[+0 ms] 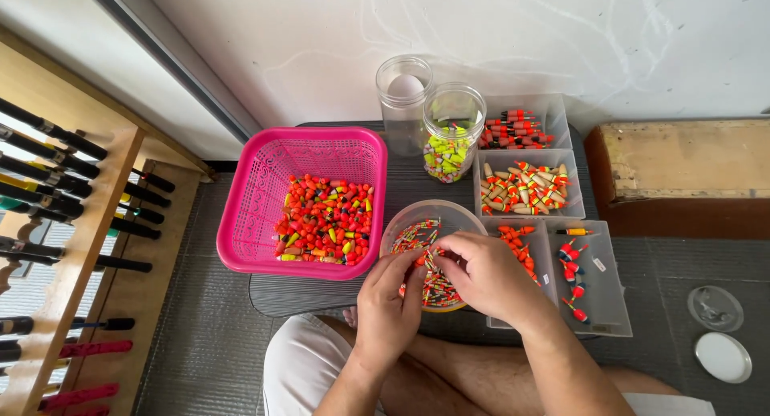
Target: The person sits on the floor and assembles small fishing lures by hand. They pick up orange plastic bodies from a pink basket and attach colorful feathered skirts from a clear bowl, placing the finished lures into a compartmentalized plastic tray.
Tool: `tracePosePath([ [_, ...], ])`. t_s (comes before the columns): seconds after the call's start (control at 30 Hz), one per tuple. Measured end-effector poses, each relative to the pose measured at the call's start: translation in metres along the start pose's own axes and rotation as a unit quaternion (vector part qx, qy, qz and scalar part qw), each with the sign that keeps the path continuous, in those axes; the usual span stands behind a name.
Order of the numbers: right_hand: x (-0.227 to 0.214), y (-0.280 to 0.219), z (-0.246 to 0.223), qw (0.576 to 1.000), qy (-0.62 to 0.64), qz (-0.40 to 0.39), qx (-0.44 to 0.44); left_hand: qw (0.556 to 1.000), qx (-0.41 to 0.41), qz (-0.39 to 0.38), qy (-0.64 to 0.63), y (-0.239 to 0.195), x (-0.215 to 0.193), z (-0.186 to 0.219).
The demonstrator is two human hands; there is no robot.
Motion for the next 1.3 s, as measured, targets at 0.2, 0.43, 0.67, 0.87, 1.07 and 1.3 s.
tracePosePath([
  [0.2,0.001,-0.005,0.0,1.0,0.012,-0.004,-0.021,1.0,0.01,-0.004,0.007,0.004,0.0,0.004],
  [0.43,0.001,-0.005,-0.002,0.999,0.024,-0.012,-0.029,1.0,0.025,-0.003,0.001,0.002,-0.001,0.004],
  [0.67,-0.003,-0.008,-0.003,0.997,0.057,0.04,-0.038,0.999,0.035,-0.004,0.002,-0.003,0.002,0.001],
  [0.87,-0.001,-0.012,0.003,0.997,0.051,0.057,0.005,1.0,0.029,-0.003,0.002,-0.003,0.002,0.002],
  [1.07,-0.002,-0.011,-0.002,0.997,0.054,0.047,-0.037,0.999,0.031,-0.007,0.005,-0.004,0.002,0.003],
  [1.3,-0.004,-0.012,-0.001,0.996,0.027,0.071,-0.055,0.999,0.034,-0.011,0.004,-0.004,0.001,0.004],
])
Point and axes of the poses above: each hand's wrist, its own y-axis towards the middle knuckle, its own x-axis out of the palm, z = x × y, the point moved 3 cm from there along y, towards the middle knuckle, and after that the axes turned 7 degrees about z, right-handed, at the moved point
